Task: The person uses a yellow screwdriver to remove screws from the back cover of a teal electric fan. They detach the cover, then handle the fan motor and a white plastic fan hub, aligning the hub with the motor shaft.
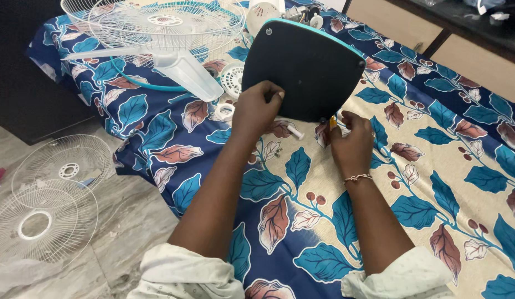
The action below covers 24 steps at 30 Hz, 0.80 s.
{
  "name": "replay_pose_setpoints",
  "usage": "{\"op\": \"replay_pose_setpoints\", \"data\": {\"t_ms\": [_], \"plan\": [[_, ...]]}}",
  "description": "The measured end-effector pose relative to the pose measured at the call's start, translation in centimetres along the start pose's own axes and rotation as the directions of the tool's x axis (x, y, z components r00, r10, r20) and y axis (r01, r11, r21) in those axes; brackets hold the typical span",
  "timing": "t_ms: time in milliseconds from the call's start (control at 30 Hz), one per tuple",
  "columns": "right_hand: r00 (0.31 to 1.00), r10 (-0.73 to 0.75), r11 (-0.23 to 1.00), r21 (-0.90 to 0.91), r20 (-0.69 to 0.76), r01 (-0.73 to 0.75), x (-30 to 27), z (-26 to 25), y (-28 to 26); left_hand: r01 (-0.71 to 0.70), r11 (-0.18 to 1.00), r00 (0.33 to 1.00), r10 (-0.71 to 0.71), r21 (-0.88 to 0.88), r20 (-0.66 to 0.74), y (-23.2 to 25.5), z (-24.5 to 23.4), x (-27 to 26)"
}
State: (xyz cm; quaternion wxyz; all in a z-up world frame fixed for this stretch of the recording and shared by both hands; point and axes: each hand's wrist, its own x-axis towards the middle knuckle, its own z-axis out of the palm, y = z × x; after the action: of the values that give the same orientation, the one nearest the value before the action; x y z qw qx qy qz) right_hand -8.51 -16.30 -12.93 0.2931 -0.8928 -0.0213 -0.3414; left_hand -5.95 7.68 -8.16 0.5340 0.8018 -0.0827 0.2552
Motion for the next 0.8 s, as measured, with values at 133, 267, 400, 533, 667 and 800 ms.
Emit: {"op": "replay_pose_setpoints", "data": {"t_ms": [133, 267, 400, 533, 667, 800], "plan": [[1.0, -0.015, 0.999, 0.029, -0.009, 0.015, 0.5, 0.1, -0.5, -0.09, 0.987, 0.996, 0.092, 0.136, -0.008, -1.9, -2.5, -0.7], [1.0, -0.029, 0.999, 0.013, 0.001, 0.029, -0.1, 0.0, -0.6, -0.136, 0.978, 0.988, 0.145, 0.158, -0.05, -4.0, -3.3, -2.6], [0.982, -0.186, 0.978, -0.101, -0.033, 0.182, -0.2, -0.6, -1.0, -0.147, 0.967, 0.989, 0.146, 0.206, 0.022, -5.1, -2.9, -3.2], [0.971, -0.23, 0.972, -0.039, 0.067, 0.233, -0.7, -1.2, -2.4, -0.195, 0.951, 0.979, 0.177, 0.239, 0.097, -5.8, -2.9, -3.1], [0.909, -0.348, 0.937, 0.081, 0.231, 0.338, -0.7, -1.2, -4.0, -0.227, 0.928, 0.974, 0.217, 0.296, 0.069, -6.1, -2.7, -3.1], [0.832, -0.384, 0.922, 0.122, 0.401, 0.367, -0.9, -1.5, -5.2, -0.239, 0.91, 0.971, 0.222, 0.34, 0.09, -5.5, -2.7, -3.1]]}}
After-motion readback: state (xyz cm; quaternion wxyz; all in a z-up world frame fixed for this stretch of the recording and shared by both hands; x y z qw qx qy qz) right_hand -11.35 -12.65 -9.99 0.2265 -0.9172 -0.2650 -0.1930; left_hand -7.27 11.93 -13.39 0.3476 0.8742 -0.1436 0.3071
